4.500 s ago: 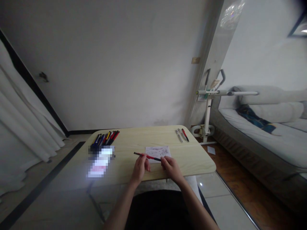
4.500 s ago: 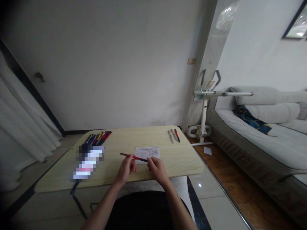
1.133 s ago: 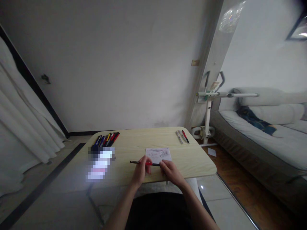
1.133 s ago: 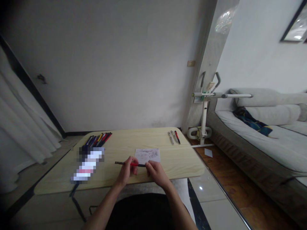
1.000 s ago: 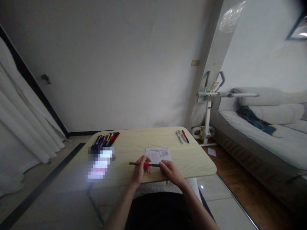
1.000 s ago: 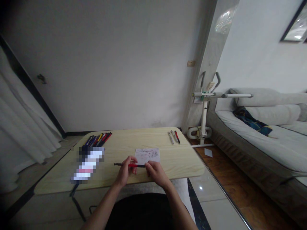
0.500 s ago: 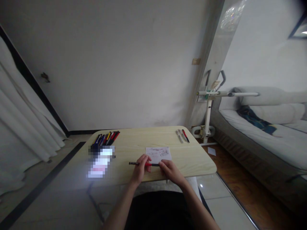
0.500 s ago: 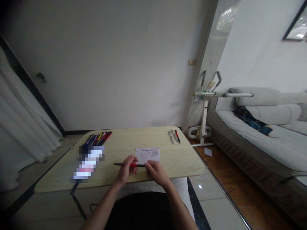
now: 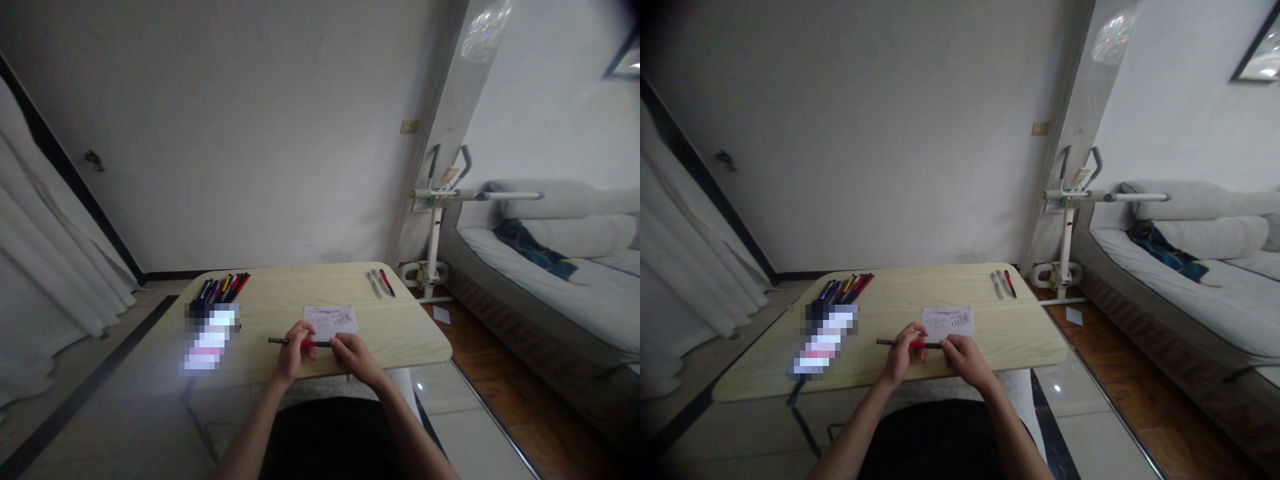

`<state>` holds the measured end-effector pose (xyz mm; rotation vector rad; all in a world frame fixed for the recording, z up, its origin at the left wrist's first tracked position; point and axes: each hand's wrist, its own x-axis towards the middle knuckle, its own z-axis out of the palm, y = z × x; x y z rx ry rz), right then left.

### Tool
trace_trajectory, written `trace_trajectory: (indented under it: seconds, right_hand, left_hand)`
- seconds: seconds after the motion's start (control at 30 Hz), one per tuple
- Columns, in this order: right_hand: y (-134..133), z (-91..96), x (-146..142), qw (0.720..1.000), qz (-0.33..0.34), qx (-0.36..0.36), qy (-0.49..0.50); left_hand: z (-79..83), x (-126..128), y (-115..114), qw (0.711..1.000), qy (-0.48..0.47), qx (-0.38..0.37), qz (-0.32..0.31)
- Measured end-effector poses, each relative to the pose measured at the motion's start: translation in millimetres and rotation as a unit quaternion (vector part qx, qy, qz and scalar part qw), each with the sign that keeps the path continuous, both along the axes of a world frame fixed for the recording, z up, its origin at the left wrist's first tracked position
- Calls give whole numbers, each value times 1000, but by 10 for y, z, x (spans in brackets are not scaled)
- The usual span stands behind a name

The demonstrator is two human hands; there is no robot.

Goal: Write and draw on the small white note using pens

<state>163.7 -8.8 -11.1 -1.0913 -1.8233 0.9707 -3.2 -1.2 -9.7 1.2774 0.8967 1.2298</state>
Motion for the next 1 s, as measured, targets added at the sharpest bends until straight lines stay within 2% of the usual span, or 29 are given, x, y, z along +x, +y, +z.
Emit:
trace_trajectory:
  seconds: [1.0]
  right_hand:
    - [-22, -2, -12, 999, 2, 10, -34]
  left_hand:
    - [26, 20, -33, 998, -54, -7, -19]
